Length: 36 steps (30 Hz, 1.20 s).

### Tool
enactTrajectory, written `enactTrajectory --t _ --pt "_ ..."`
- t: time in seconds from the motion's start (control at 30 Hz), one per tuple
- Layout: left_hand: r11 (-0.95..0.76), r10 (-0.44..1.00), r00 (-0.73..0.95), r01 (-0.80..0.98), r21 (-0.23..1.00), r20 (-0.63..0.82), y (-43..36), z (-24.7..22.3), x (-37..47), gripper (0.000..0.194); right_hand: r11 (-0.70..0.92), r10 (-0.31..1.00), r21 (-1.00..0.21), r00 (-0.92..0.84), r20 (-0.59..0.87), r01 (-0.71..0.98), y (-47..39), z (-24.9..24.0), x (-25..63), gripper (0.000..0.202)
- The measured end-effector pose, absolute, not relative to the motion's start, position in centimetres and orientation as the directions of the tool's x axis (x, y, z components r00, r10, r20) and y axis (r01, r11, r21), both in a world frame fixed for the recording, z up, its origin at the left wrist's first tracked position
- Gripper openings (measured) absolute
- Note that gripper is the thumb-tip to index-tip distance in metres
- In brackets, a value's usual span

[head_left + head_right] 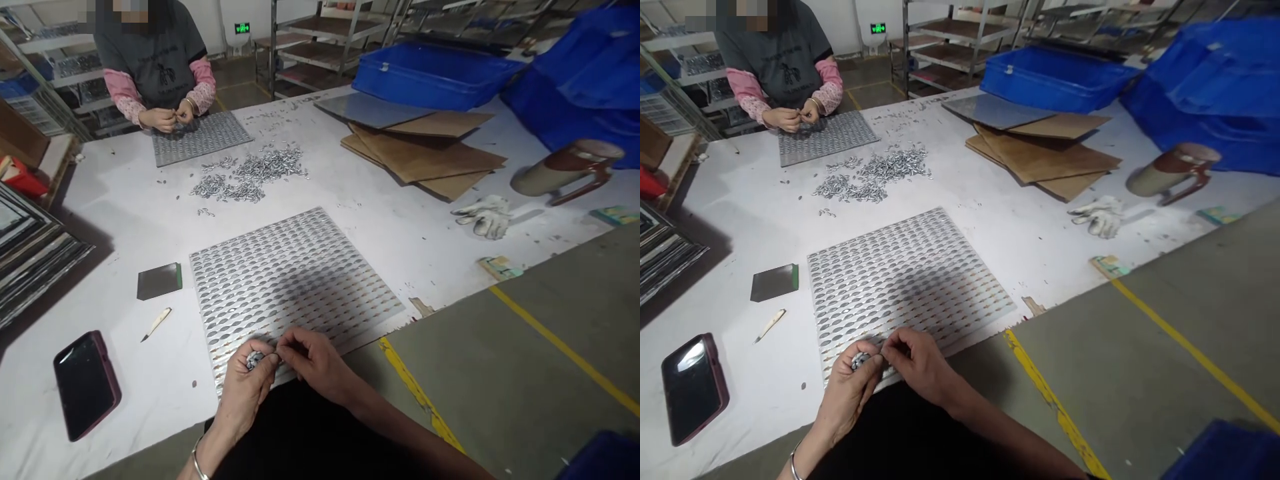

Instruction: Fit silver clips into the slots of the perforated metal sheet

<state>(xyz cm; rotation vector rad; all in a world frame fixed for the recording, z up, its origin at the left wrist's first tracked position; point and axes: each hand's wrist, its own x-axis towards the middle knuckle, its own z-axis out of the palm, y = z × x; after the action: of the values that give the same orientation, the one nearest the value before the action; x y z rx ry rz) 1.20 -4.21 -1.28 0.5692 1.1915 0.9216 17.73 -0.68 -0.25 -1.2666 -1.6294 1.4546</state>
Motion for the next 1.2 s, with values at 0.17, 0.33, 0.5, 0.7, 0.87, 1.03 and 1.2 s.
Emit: enactTrajectory --t 0.17,0.33,0.5,0.7,0.87,1.03,1.2 --pt "0.542 0.822 0.063 -0.393 0.743 -0.567 -4.1 -1.1 0.5 0.024 -0.011 0.916 -0.957 -0.381 -0.125 0.289 -0.4 0.0 17.2 0.009" --pt "0.580 0.766 0.075 -0.508 0.637 -0.638 -4.3 -0.4 -0.1 0.024 0.029 0.975 -0.918 -0.212 -0.061 0.395 1.4 -1.9 18.5 0.010" --pt "0.588 0.781 0.152 -0.503 0.633 -0.605 -4.6 -0.2 -0.1 0.028 0.028 0.970 -0.935 -0.237 -0.060 0.352 3.0 -2.9 19.9 0.010" --pt "0.618 0.761 0.140 -0.453 0.643 -0.633 -5.0 -0.2 0.5 0.026 0.254 0.949 -0.817 -0.298 0.106 0.518 4.0 -3.1 20.4 0.014" --pt "0.628 0.762 0.154 -0.411 0.661 -0.629 -4.8 -0.3 0.3 0.027 0.298 0.940 -0.738 -0.320 0.117 0.605 4.9 -3.1 19.7 0.011" --pt "0.625 0.770 0.193 -0.419 0.659 -0.608 -5.0 -0.8 -0.4 0.026 0.349 0.921 -0.685 -0.368 0.126 0.639 5.1 -3.6 19.4 0.014" --pt "0.624 0.774 0.215 -0.423 0.657 -0.596 -5.1 -1.0 -0.9 0.025 0.288 0.952 -0.577 -0.292 0.088 0.765 4.8 -4.4 18.8 0.017"
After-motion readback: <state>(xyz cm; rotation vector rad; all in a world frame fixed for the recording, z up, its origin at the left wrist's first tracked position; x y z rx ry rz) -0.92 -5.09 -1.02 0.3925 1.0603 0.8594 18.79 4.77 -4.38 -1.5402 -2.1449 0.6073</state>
